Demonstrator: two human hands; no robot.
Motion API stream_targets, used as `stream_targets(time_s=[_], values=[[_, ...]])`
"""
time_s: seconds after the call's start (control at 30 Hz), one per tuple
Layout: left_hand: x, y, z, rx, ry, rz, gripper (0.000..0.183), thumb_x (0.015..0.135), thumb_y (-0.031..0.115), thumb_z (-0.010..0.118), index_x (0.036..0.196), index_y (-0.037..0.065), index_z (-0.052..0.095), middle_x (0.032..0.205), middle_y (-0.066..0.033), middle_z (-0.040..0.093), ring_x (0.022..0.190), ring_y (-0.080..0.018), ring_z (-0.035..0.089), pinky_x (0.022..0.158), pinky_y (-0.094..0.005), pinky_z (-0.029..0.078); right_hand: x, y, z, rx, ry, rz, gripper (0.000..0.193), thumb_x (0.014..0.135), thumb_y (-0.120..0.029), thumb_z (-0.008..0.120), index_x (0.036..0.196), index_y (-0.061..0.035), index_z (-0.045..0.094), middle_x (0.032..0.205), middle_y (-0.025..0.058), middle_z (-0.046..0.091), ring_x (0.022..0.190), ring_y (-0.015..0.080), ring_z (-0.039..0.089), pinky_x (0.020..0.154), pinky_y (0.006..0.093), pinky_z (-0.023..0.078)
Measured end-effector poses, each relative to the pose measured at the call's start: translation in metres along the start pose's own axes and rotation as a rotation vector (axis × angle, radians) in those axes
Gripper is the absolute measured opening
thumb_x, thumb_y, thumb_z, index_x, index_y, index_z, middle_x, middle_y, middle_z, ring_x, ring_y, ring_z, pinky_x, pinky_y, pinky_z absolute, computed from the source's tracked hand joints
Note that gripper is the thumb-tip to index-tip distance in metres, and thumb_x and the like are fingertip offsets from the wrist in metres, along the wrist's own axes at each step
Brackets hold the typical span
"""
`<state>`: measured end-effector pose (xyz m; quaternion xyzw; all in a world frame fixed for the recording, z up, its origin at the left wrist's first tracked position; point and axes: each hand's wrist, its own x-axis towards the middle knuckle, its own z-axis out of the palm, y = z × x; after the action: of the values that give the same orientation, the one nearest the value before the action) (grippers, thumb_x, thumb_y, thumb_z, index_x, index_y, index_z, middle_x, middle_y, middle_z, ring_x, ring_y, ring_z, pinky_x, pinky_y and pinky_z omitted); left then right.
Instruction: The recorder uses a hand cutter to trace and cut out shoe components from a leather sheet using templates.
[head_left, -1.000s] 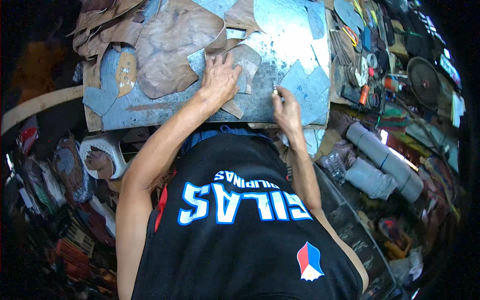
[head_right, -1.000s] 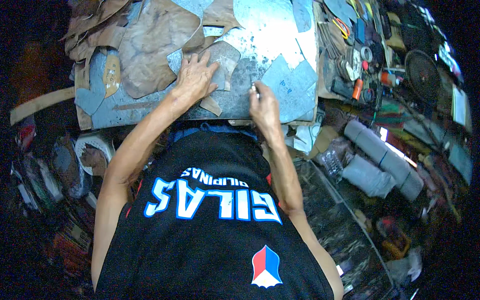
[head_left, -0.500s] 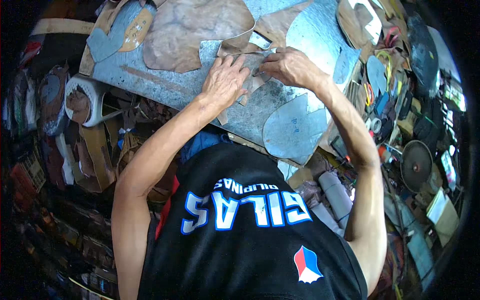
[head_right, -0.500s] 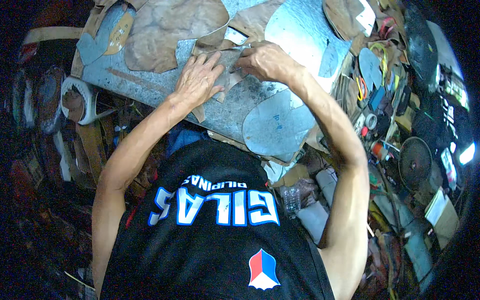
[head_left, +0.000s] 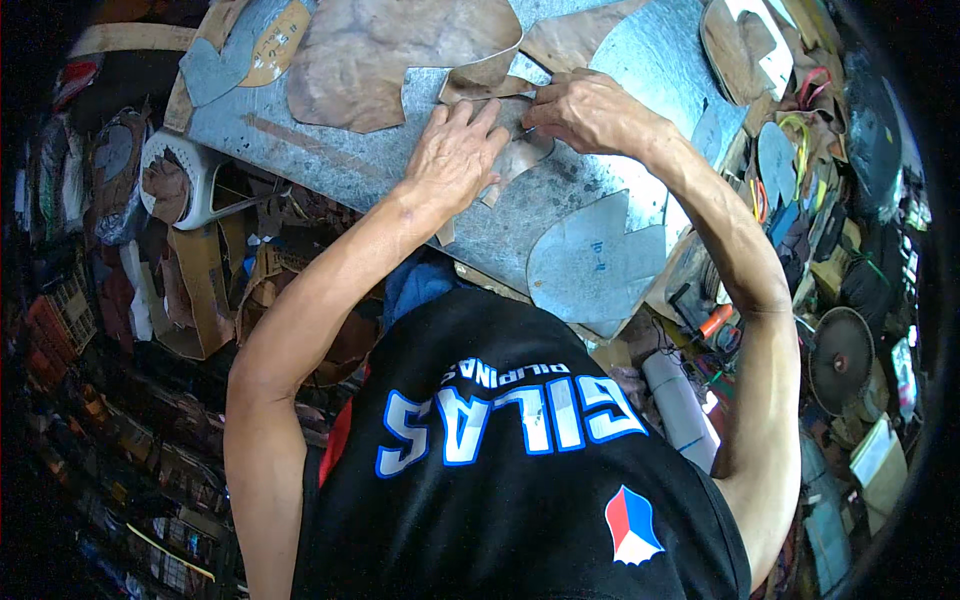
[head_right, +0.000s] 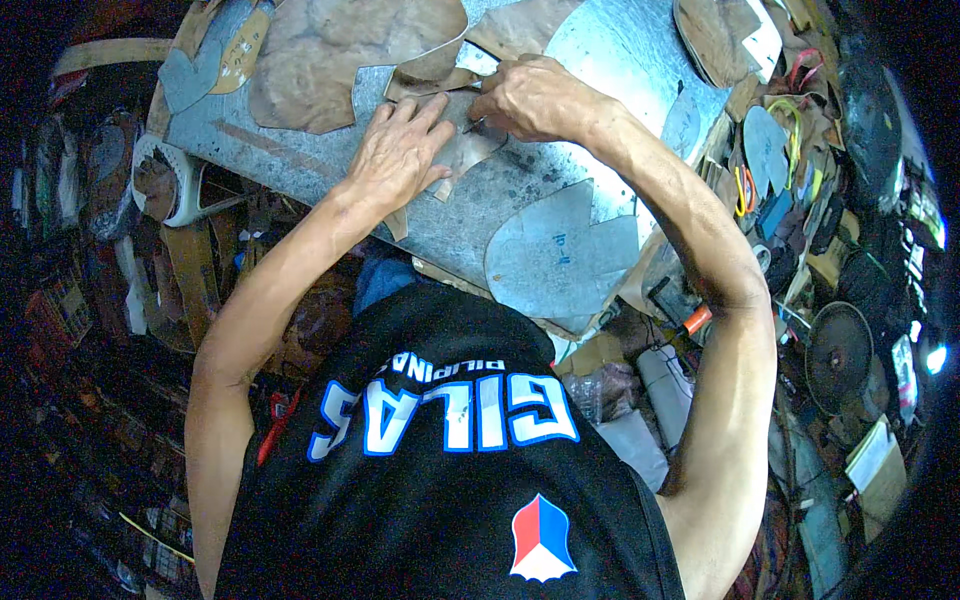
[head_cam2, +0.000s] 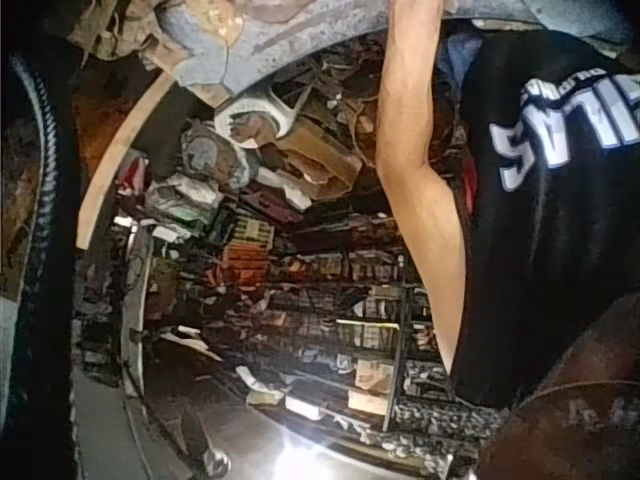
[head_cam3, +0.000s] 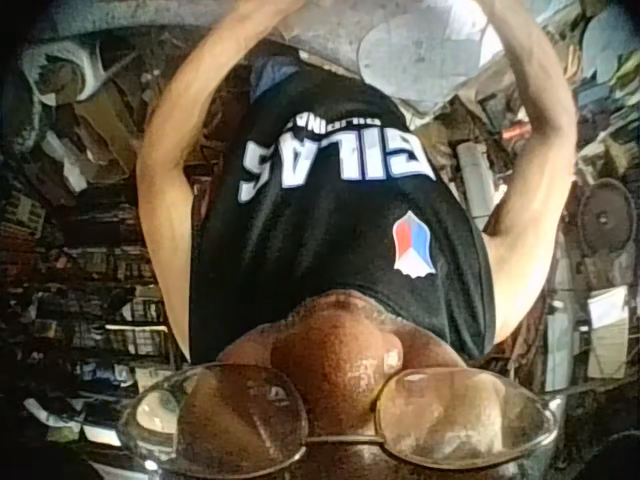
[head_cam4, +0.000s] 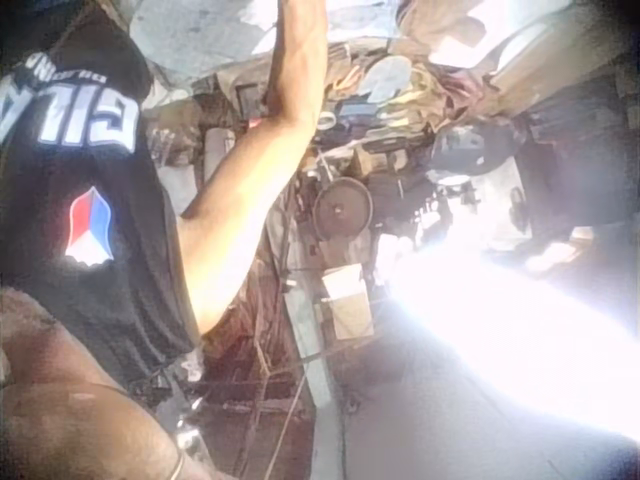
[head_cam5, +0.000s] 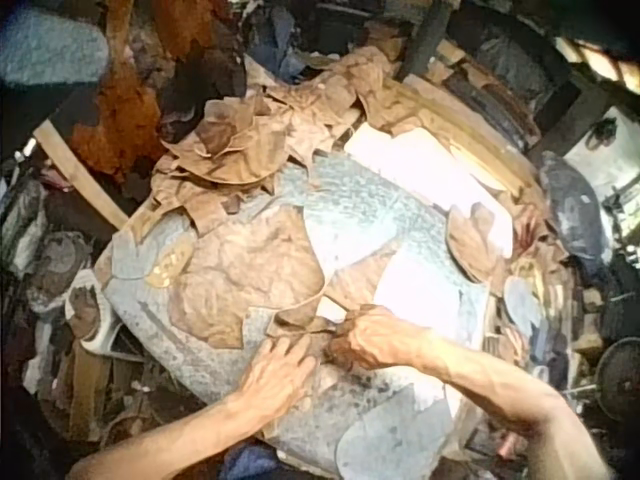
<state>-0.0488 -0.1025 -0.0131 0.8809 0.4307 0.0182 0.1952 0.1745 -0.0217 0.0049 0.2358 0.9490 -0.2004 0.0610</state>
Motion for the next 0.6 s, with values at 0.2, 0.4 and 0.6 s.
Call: stream_targets(time_s=[0.2, 0.4, 0.6], values=[[0.000, 0.002, 0.001, 0.025, -0.022, -0.011, 0.047, 0.075, 0.028, 0.078, 0.113, 0.008, 0.060, 0.140, -0.0145, 0.048, 0.118, -0.0314, 0.049, 0.096, -0.0443, 0.039, -0.002, 0.001, 0.008, -0.027, 0.063, 0.007, 0.022, 0.081, -0.017, 0.068, 0.102, -0.0129, 0.071, 0.093, 0.0044, 0.068, 0.096, 0.0260, 0.064, 0.082, 0.0394, 0.053], [0.000, 0.004, 0.002, 0.048, -0.038, -0.006, 0.046, 0.076, 0.028, 0.077, 0.114, 0.008, 0.059, 0.141, -0.0157, 0.047, 0.119, -0.0322, 0.049, 0.096, -0.0454, 0.040, -0.011, -0.006, 0.006, 0.032, 0.081, 0.163, 0.019, 0.085, -0.019, 0.066, 0.103, -0.0135, 0.070, 0.092, 0.0055, 0.068, 0.093, 0.0274, 0.065, 0.080, 0.0407, 0.052], [-0.003, 0.006, 0.008, 0.092, -0.038, -0.007, 0.046, 0.079, 0.030, 0.074, 0.122, 0.018, 0.062, 0.142, -0.0155, 0.046, 0.119, -0.0350, 0.049, 0.095, -0.0467, 0.041, -0.027, -0.051, 0.033, 0.117, 0.166, 0.445, 0.019, 0.090, -0.022, 0.061, 0.104, -0.0131, 0.068, 0.084, 0.0119, 0.069, 0.076, 0.0324, 0.068, 0.067, 0.0437, 0.055]])
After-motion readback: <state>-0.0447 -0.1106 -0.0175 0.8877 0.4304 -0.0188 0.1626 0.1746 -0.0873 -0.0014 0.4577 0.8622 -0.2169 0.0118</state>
